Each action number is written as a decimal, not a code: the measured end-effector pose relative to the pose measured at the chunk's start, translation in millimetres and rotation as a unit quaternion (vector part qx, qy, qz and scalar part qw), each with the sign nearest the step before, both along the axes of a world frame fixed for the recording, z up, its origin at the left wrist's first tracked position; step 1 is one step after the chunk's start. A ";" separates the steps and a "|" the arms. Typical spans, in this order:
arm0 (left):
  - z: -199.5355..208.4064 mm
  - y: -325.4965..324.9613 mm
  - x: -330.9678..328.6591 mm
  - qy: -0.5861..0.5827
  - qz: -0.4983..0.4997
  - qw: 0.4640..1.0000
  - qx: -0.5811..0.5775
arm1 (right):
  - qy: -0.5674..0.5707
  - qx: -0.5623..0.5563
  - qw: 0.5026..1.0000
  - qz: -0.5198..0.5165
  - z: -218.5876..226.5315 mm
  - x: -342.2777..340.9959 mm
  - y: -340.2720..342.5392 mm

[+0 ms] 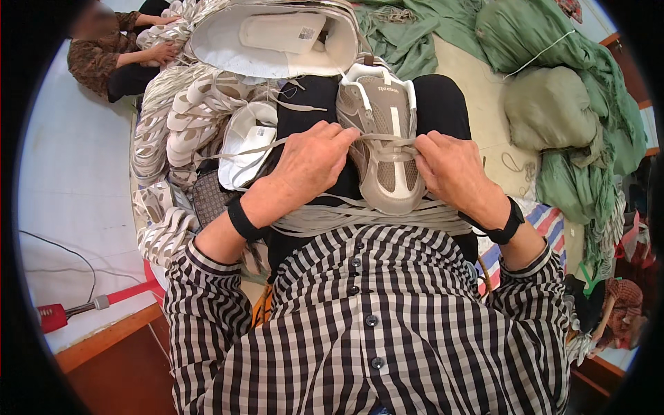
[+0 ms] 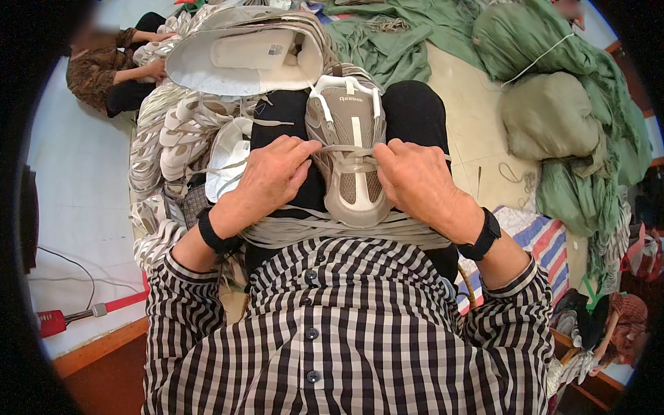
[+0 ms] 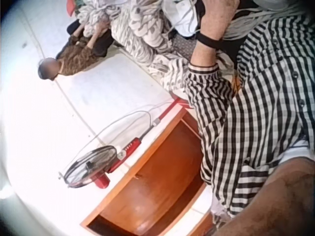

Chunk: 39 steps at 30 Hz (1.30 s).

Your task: The recorder is lacing and adjusting the laces on a beige and white sneaker in a shoe manufacturing environment.

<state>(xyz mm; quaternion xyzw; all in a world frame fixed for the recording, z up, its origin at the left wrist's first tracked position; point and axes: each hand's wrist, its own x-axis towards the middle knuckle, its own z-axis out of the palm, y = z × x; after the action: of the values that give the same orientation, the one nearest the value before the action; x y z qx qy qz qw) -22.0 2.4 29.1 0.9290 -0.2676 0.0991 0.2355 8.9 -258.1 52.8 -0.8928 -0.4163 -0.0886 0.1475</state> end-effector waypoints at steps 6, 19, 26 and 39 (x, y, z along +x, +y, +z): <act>-8.2 3.5 -0.9 -0.004 -0.050 0.996 -0.073 | -0.068 -0.013 0.996 -0.051 -12.1 -6.3 9.5; 11.2 15.0 -6.4 0.566 -0.132 0.546 -0.604 | 0.082 0.101 0.990 -0.058 -20.2 -11.4 17.8; 14.6 27.8 -19.5 0.509 -0.144 0.484 -0.697 | 0.204 0.127 0.970 0.020 -18.4 -10.2 18.4; -3.3 70.8 25.2 0.147 0.099 0.946 -0.272 | 0.274 0.152 0.949 0.024 -13.8 -3.9 13.9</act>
<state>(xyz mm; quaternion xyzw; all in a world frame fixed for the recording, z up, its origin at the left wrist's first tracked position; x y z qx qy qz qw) 3.2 73.2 25.8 0.8554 -0.0999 0.0532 0.5054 5.0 -244.2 39.0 -0.8394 -0.3627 0.1008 0.3921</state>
